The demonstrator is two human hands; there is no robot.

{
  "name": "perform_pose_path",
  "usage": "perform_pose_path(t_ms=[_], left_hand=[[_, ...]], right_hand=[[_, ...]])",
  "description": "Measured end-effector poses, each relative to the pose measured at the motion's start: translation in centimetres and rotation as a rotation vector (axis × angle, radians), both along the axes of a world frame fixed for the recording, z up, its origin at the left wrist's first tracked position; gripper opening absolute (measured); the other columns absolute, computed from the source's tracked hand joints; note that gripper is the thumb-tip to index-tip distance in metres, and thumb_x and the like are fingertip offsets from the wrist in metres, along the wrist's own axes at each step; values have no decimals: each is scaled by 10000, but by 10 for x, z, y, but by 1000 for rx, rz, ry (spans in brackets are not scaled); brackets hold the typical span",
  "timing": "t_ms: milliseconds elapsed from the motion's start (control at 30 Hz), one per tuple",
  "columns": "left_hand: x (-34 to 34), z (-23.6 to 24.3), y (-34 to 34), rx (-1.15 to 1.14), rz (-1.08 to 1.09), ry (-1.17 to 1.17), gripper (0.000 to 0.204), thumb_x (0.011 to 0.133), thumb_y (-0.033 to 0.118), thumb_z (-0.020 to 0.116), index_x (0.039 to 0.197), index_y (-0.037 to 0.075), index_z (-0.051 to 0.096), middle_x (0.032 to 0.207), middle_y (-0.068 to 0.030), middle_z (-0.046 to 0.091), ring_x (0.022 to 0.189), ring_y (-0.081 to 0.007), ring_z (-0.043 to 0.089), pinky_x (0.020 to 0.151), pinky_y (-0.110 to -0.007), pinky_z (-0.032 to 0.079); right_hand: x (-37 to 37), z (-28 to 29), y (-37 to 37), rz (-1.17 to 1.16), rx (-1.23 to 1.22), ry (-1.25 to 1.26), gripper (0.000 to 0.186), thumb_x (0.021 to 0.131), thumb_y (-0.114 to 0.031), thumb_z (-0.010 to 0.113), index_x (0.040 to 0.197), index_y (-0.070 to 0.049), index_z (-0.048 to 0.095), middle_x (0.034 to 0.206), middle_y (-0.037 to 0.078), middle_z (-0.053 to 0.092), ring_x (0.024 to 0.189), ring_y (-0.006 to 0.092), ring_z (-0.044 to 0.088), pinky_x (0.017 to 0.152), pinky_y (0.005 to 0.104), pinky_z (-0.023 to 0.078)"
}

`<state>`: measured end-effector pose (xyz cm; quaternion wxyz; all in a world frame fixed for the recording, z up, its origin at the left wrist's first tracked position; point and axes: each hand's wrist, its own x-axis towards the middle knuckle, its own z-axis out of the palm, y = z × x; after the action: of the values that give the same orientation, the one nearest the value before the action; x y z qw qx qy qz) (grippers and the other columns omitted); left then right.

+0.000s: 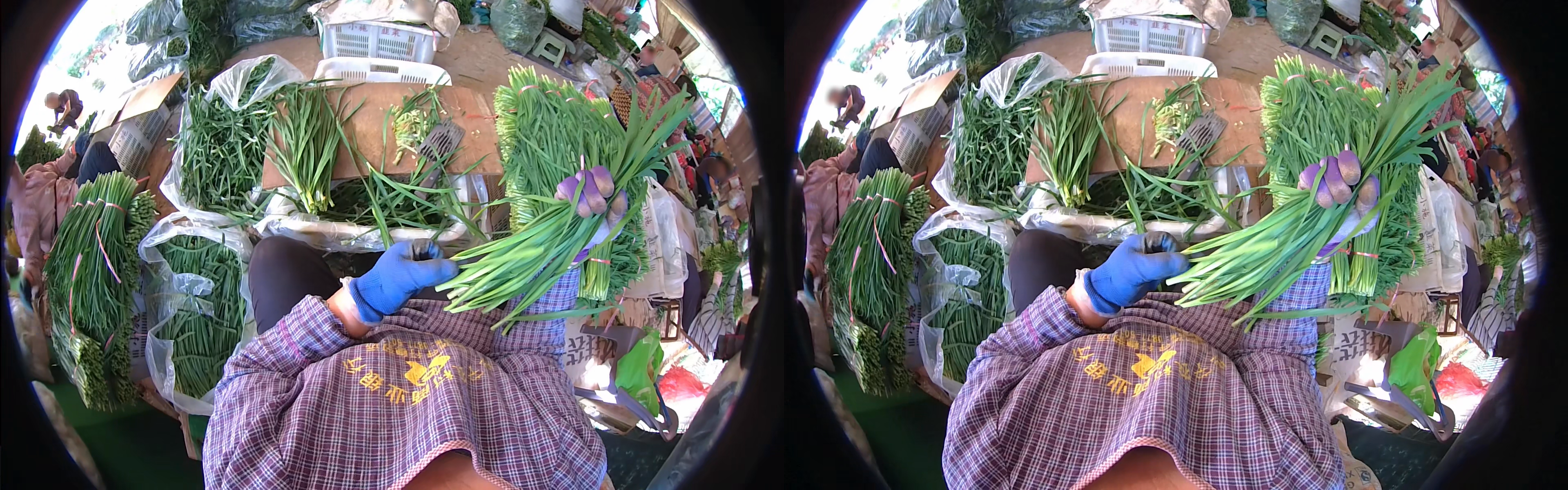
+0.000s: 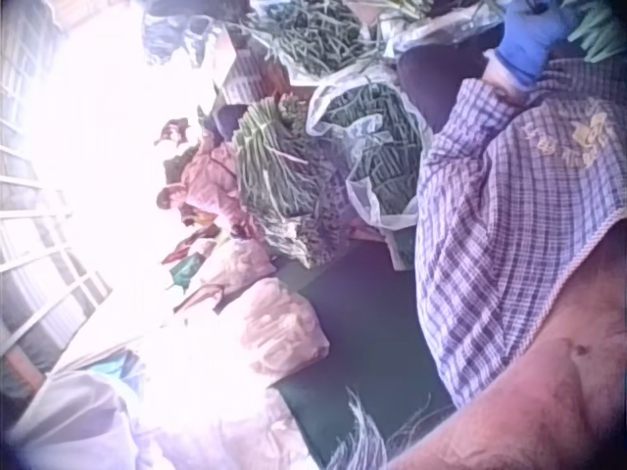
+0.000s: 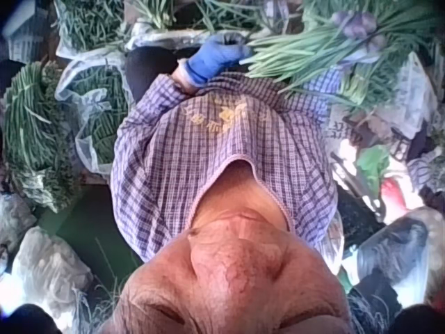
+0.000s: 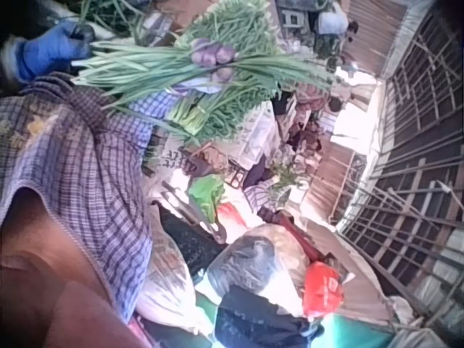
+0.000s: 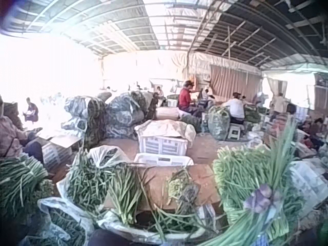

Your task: The person trims the ends of green onions using a knife on a wooden board, then bundles them with rubber bands. The person places the finished bundles on a nearby pile and continues processing more onions from a plastic bag.

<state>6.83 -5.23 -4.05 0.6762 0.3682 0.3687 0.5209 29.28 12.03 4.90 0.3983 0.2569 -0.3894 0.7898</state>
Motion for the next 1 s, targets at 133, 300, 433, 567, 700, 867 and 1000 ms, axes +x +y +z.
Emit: perform_pose_path(t_ms=[133,300,433,567,700,867,1000], left_hand=[[6,15,-1,-61,74,118,163,798,182,733,787,41,650,714,34,574,655,-42,481,598,-217,410],[5,12,0,26,121,235,189,812,144,705,907,-14,661,777,-1,625,687,-52,532,614,-217,444],[-12,-19,6,3,138,465,250,818,158,689,975,-34,660,827,-54,670,724,-84,578,668,-248,487],[-36,-19,11,31,130,889,416,838,310,673,1025,-59,637,830,-123,673,750,-163,610,713,-313,502],[-37,-15,24,331,182,901,626,816,323,689,1279,-36,469,1168,-223,586,1057,-275,586,892,-360,467],[-6,31,46,583,168,816,808,783,273,726,1406,-8,295,1276,-218,523,1174,-283,519,977,-355,416],[10,40,72,618,82,602,807,801,190,721,1434,0,256,1316,-189,504,1237,-245,468,1047,-341,348]], right_hand=[[-1,0,-1,10,-15,-37,211,912,-200,574,842,-130,388,744,-40,411,712,112,371,685,282,364],[9,0,2,-41,-28,-29,160,907,-180,552,869,-108,415,732,-37,410,720,122,369,693,286,367],[12,10,6,-48,0,113,162,906,-182,555,856,-104,423,710,-50,414,687,99,372,687,276,358],[16,19,0,-65,-35,166,174,892,-184,563,848,-110,412,671,-63,412,637,91,363,696,271,357],[7,20,-3,30,-24,108,166,877,-148,574,826,-118,418,684,-62,442,647,91,407,698,265,385],[-26,20,-7,169,-94,90,217,896,-205,588,808,-124,406,664,-72,422,631,73,389,625,247,379],[-45,13,-3,275,-164,45,163,875,-137,569,800,-110,427,673,-61,432,608,87,409,622,246,386]])
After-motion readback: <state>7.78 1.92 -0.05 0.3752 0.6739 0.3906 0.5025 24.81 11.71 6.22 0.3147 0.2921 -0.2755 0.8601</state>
